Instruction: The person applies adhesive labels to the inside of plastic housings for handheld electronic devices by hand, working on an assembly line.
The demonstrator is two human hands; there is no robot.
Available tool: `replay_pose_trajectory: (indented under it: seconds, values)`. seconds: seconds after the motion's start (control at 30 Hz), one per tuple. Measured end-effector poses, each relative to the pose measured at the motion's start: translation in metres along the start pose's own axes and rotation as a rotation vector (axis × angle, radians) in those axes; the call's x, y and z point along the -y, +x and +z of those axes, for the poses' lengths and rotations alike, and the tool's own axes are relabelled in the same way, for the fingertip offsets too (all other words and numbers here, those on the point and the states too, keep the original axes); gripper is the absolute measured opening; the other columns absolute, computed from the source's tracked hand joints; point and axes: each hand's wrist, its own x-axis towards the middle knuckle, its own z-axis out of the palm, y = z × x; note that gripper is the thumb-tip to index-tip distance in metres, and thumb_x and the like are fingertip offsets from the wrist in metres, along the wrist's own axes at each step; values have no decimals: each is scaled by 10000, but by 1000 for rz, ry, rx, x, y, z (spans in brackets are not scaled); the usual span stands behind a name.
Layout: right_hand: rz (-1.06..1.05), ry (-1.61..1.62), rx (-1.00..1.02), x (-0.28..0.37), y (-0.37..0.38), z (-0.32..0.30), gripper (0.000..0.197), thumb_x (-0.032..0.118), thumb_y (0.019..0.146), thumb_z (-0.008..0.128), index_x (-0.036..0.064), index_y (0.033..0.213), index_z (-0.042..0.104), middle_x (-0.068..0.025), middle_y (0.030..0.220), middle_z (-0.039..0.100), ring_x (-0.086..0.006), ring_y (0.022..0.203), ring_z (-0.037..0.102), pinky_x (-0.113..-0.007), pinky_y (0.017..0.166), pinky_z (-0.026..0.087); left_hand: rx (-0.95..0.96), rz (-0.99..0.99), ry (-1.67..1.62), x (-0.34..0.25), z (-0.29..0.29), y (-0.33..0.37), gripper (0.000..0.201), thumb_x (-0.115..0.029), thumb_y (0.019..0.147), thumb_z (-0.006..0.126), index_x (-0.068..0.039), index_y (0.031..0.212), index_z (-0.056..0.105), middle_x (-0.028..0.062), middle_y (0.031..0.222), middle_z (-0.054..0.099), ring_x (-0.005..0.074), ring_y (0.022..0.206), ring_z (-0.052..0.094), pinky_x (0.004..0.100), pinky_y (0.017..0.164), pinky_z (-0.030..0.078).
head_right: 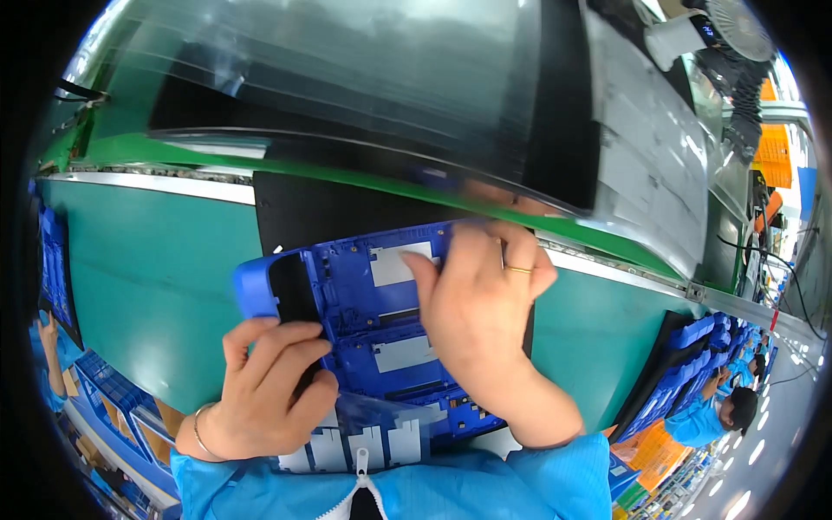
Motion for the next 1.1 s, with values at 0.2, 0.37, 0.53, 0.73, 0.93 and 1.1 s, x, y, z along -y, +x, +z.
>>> replay_pose_trajectory:
  seconds: [0.2, 0.37, 0.53, 0.73, 0.93, 1.1]
  values:
    - [219, 223, -21, -51, -32, -23, 375, 164, 787, 684, -7, 1082, 528, -130, 940, 535, -298, 935, 504, -393, 853, 400, -83, -206, 103, 2, -37, -30, 131, -132, 649, 613, -35, 638, 524, 167, 1116, 612, 261, 1013, 582, 437, 881, 397]
    - [582, 797, 260, -90, -97, -34, 597, 257, 870, 621, -86, 1299, 389, -221, 1224, 511, -267, 1054, 540, -367, 884, 458, -27, -741, -996, 2, -16, -111, 252, -211, 826, 620, 4, 707, 568, 164, 958, 625, 210, 932, 574, 306, 797, 406]
    - [780, 982, 550, -93, -131, -35, 601, 265, 833, 672, -35, 1280, 405, -118, 1180, 522, -154, 1030, 507, -289, 862, 440, -2, -688, -1177, 0, 6, -135, 293, -200, 861, 593, -24, 652, 488, 63, 785, 572, 168, 763, 510, 284, 721, 376]
    - [645, 1512, 1, -74, -218, -33, 717, 176, 756, 743, -23, 1309, 332, -131, 1275, 444, -185, 1183, 425, -323, 1008, 337, 279, -674, -1438, 38, 9, -164, 132, -121, 894, 561, 0, 943, 550, 132, 939, 613, 170, 871, 583, 315, 644, 486]
    - [951, 1523, -444, -90, -295, -70, 779, 162, 686, 783, -34, 1299, 343, -153, 1213, 507, -226, 1113, 510, -332, 969, 394, 201, -357, -1500, -34, 42, -47, 257, -168, 752, 702, -24, 659, 510, 304, 1218, 528, 289, 934, 603, 331, 735, 485]
    - [1068, 1473, -884, -108, -333, -98, 636, 147, 702, 749, 23, 1235, 425, -87, 1103, 583, -183, 991, 580, -324, 882, 471, 363, -163, -1553, -83, 73, 28, 249, -156, 787, 673, 1, 673, 517, 285, 1292, 482, 336, 1028, 594, 384, 832, 483]
